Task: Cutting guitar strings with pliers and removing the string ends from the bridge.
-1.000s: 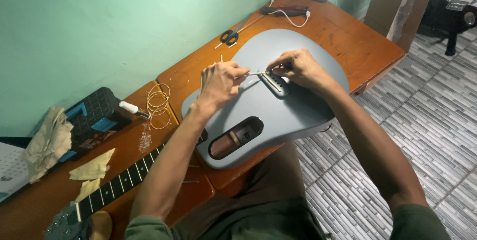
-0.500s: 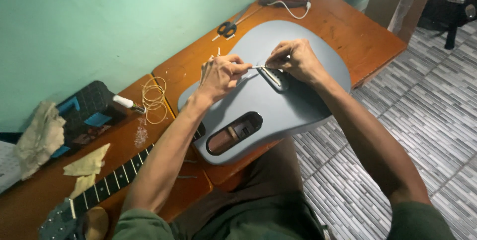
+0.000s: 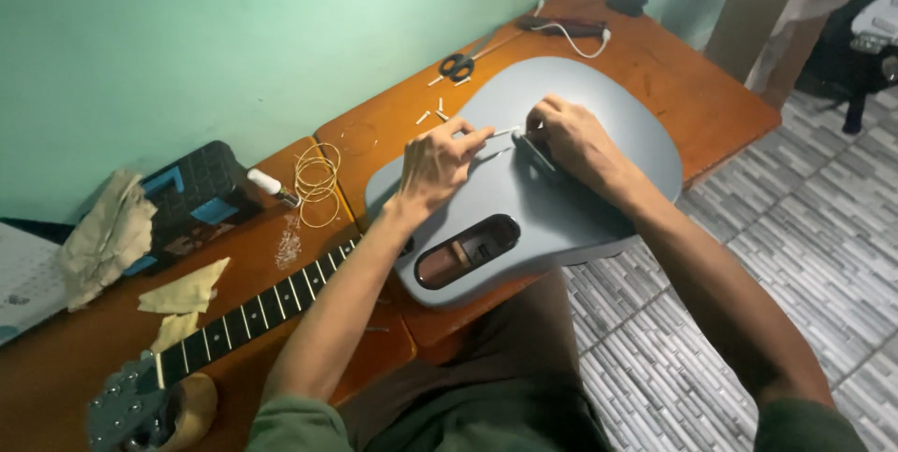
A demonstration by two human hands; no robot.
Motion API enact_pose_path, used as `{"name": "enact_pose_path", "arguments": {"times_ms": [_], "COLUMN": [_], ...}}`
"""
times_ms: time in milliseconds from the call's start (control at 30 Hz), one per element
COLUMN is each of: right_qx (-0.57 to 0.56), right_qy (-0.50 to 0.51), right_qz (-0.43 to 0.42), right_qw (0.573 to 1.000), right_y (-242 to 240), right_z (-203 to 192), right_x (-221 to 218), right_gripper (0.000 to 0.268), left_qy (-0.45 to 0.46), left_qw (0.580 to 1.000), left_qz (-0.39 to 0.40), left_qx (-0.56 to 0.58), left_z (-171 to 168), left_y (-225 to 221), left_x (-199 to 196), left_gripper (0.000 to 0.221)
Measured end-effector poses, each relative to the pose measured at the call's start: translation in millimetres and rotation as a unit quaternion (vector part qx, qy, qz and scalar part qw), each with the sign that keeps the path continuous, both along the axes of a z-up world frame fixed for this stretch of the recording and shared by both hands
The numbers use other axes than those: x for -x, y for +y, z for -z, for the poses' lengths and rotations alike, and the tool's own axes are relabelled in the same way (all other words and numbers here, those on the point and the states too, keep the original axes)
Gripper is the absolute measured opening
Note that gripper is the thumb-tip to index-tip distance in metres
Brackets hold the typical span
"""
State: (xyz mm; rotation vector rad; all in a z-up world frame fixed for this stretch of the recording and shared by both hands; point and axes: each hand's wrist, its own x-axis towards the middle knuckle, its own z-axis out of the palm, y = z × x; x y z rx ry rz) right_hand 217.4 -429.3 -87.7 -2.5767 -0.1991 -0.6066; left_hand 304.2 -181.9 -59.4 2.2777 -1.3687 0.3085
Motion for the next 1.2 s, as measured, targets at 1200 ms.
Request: {"name": "enact_pose_path", "arguments": {"times_ms": [1200], "right_qx": [-0.015], "right_qy": [0.034], "right_qz": [-0.227], "right_qw": [0.973], "right_y": [54], "right_z": [4], "right_x": [-234], "right_gripper": [0.019], "left_qy": [-0.011], "left_qw": [0.959], "left_qz": [-0.271], "left_qx": [-0.078], "left_z": [45], "left_y": [107], "left_x": [-132], "left_gripper": [0.019]}}
